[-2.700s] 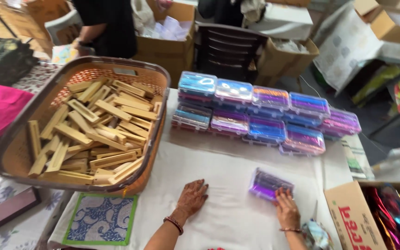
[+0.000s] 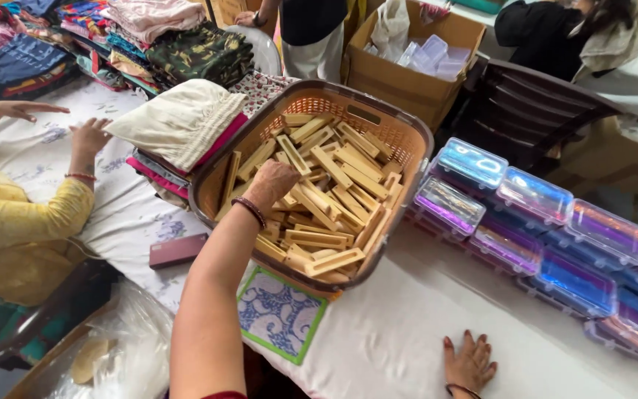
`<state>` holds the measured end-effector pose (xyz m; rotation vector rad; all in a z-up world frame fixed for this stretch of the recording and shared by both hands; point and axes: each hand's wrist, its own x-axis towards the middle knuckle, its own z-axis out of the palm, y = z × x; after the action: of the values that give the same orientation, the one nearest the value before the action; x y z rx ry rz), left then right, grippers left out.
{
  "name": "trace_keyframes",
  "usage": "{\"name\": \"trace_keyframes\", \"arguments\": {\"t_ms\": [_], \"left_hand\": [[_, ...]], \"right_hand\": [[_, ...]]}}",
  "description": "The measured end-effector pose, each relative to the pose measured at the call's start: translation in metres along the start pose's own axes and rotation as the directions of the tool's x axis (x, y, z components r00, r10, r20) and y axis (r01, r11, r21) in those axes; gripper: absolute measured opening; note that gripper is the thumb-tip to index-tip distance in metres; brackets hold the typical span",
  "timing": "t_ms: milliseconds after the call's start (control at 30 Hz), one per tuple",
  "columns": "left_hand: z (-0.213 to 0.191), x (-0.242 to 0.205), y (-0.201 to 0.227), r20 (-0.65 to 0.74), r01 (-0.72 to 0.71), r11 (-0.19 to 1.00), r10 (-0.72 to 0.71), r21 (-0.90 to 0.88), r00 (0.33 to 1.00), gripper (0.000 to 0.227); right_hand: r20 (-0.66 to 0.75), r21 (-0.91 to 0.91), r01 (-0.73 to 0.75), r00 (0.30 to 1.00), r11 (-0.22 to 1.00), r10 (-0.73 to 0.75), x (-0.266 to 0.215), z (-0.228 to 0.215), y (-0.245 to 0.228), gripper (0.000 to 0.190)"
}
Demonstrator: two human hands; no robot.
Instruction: Cleaning and preparing small wooden blocks using a cloth.
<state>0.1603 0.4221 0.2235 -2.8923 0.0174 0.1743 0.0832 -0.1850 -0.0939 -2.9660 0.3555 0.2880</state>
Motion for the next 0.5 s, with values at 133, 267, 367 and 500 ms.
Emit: {"name": "trace_keyframes", "arguments": {"t_ms": [133,267,367,500], "left_hand": [[0.043,0.021,-0.022,0.204,-0.08,0.959,0.024,0.27,0.979,0.015],[0.075,0.036,-0.027,0.146,-0.143,0.951,0.106,0.273,0.984,0.042],[0.084,0.043,-0.031,-0.041,-0.068,0.983,0.076,0.169,0.996,0.061],[0.005,0.013,-0.038,0.462,-0.272,0.87,0.057,0.412,0.885,0.054]], "right_hand": [[-0.132,0.003,0.052,0.99,0.999,-0.051,-0.007,0.0,0.001,0.079],[-0.137,-0.025,0.025,0.99,0.999,-0.028,-0.011,-0.007,-0.003,0.078],[-0.127,-0.06,0.015,0.992,0.998,-0.023,-0.013,-0.012,-0.003,0.077],[-0.162,-0.039,0.057,0.985,0.998,-0.063,-0.02,-0.012,-0.001,0.078]]}}
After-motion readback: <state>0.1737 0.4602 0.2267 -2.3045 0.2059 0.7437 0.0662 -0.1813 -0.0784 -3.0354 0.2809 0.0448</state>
